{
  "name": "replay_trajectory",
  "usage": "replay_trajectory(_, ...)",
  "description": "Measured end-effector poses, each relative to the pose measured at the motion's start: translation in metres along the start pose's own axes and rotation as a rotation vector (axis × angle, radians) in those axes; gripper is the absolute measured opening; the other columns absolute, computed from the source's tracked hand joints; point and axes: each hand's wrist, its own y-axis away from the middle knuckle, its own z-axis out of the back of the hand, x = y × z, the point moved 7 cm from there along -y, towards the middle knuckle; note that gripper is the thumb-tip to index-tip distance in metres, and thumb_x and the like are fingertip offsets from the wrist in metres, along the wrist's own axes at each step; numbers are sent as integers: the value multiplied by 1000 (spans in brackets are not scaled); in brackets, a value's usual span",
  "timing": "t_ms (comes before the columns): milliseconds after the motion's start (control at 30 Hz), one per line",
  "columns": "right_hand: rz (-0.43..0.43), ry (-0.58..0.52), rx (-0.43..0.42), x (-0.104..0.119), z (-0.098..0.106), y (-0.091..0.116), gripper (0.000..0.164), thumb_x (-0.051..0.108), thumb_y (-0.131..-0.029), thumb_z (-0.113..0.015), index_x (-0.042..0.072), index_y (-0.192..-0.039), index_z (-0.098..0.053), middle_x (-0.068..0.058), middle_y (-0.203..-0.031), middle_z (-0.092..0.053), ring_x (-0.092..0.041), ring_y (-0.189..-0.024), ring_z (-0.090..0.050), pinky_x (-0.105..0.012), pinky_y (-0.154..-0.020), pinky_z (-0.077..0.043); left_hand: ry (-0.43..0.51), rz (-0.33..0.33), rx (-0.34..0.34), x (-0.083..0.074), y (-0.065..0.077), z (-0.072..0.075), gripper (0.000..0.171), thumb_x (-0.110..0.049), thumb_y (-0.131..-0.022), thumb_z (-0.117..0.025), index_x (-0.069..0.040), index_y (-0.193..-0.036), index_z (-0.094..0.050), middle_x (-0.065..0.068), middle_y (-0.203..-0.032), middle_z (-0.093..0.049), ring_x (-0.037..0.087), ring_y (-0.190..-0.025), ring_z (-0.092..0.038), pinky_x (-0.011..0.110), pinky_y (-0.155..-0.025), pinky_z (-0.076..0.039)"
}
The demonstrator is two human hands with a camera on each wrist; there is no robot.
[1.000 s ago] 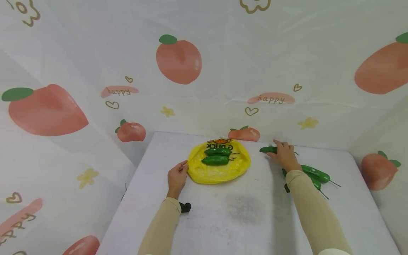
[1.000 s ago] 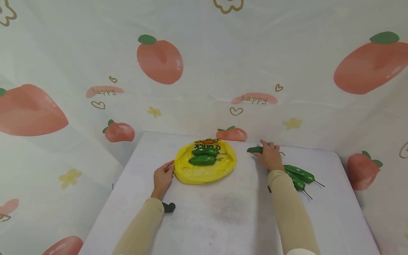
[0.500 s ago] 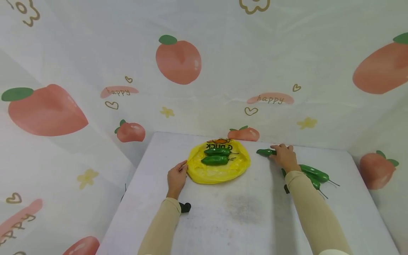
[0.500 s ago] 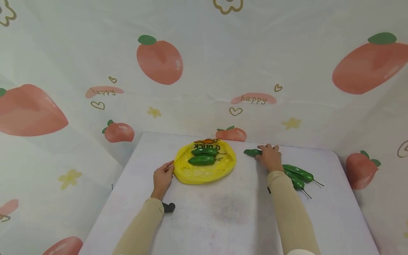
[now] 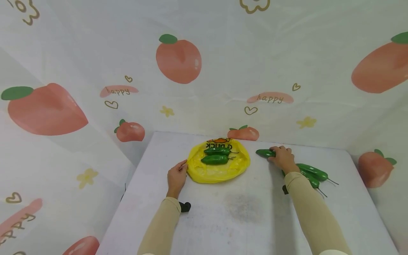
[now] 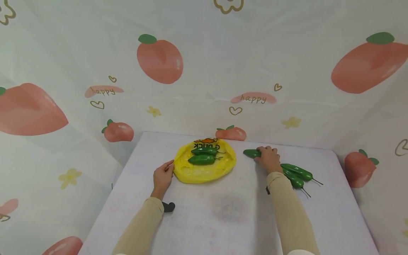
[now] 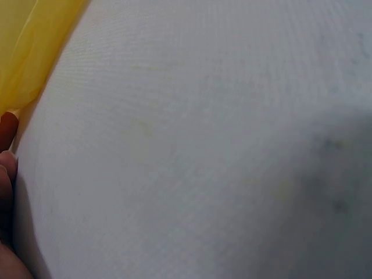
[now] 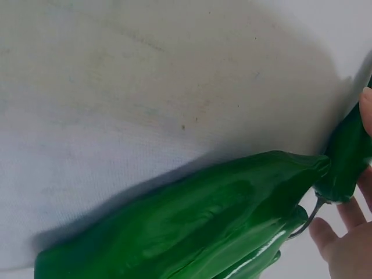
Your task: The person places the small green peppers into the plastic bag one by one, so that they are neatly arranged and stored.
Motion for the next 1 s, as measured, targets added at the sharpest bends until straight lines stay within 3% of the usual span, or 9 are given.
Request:
replay_trajectory(267, 36, -57, -56, 8, 3, -2, 52, 24, -98, -68, 2, -143, -52, -35, -141, -44, -60, -125, -37, -73, -97, -38, -15, -27, -13, -1, -2, 2, 28, -28, -100, -66, -20, -126, -74, 3, -101, -79, 9, -63, -62, 21, -58, -51)
replay_trajectory(667, 156, -12, -199, 37, 25, 5, 50, 20, -94, -73, 1, -138, -57, -30, -129, -55, -48, -111, -45, -59, -92, -42, -14, -14, -4, -3, -2, -1, 29, -30, -101, -65, -20, -127, -74, 4, -101, -79, 9, -63, -63, 21, -59, -51)
replay_trajectory(1000, 211, 13, -188, 64, 27, 13, 49, 23, -95, -72, 2, -137, -58, -27, -129, -57, -46, -111, -46, -55, -93, -41, 5, -52, -24, -4, 1, 3, 28, -26, -99, -66, -18, -124, -75, 6, -102, -80, 7, -61, -63, 21, -56, -49)
